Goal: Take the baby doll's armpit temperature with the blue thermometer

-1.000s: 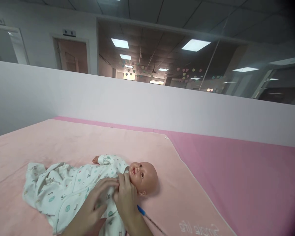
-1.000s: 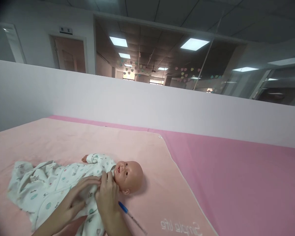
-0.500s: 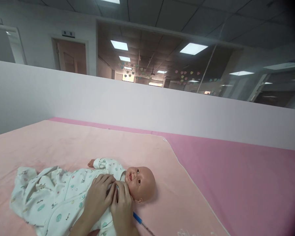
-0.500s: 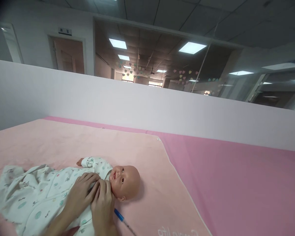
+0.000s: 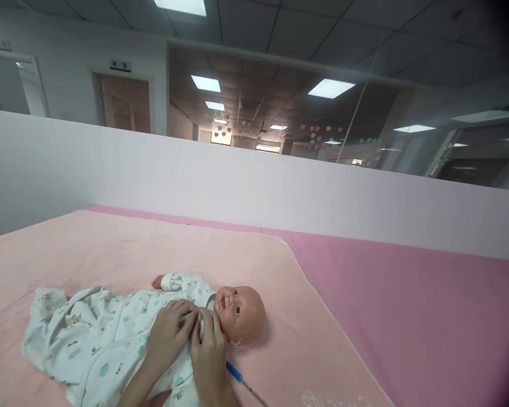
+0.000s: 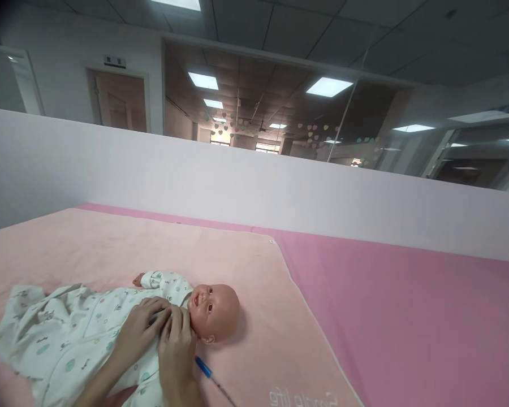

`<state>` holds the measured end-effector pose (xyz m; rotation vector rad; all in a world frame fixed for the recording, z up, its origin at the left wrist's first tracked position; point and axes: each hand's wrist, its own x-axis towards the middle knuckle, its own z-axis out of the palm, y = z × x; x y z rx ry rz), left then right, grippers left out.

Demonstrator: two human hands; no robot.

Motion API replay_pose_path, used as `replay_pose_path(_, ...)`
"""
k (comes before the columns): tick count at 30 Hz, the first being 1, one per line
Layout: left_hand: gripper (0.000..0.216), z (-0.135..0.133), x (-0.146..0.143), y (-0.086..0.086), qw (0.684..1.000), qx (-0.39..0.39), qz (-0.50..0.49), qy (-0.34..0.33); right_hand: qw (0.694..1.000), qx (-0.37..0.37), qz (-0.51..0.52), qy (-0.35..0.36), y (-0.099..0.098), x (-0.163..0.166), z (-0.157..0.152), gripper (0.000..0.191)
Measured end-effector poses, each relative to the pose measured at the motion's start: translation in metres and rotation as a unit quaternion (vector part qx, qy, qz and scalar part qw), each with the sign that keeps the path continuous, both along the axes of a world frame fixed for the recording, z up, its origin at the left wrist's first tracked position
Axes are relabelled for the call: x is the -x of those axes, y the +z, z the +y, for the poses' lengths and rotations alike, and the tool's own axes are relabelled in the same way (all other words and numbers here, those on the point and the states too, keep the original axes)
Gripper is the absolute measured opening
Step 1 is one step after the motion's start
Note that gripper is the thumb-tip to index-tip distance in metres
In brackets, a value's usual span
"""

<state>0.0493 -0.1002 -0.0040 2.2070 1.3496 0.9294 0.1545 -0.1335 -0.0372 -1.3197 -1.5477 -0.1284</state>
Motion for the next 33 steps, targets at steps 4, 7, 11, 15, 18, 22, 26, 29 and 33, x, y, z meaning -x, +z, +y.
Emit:
replay_pose_path(4,0.032,0.001,-0.001,-0.003,1.000,0.001,-0.004,0.014,1.000,-0.019,-0.005,0.006,-0.006,0.000,0.002,0.025)
replay_pose_path(7,0.029,0.004,-0.001,-0.009,1.000,-0.004,-0.010,0.029,0.998,-0.043,-0.035,0.000,-0.010,0.001,0.002,0.028)
replay_pose_path(11,0.031,0.009,0.000,-0.017,0.999,-0.020,-0.026,0.030,0.996,-0.075,-0.056,-0.012,-0.011,0.000,0.003,0.032)
replay_pose_path(15,0.036,0.010,0.003,-0.018,0.998,-0.029,-0.047,-0.006,0.995,-0.095,-0.037,-0.021,-0.009,0.000,0.005,0.031)
replay_pose_path(18,0.035,0.008,0.004,-0.018,0.997,-0.037,-0.057,-0.032,0.994,-0.109,-0.020,-0.015,-0.007,0.000,0.006,0.030)
replay_pose_path(22,0.034,0.001,0.003,-0.013,0.996,-0.059,-0.060,-0.039,0.995,-0.095,0.001,-0.012,-0.005,-0.001,0.006,0.027)
replay_pose_path(26,0.032,-0.009,0.007,-0.007,0.994,-0.089,-0.041,-0.043,0.997,-0.068,0.031,0.001,-0.006,-0.003,0.004,0.022)
replay_pose_path(29,0.029,-0.016,0.020,-0.006,0.994,-0.112,-0.018,0.000,0.995,-0.094,0.046,0.002,-0.006,-0.003,0.003,0.020)
replay_pose_path(33,0.027,-0.020,0.042,-0.011,0.993,-0.109,0.017,0.050,0.991,-0.126,0.040,-0.003,-0.003,0.000,0.000,0.020)
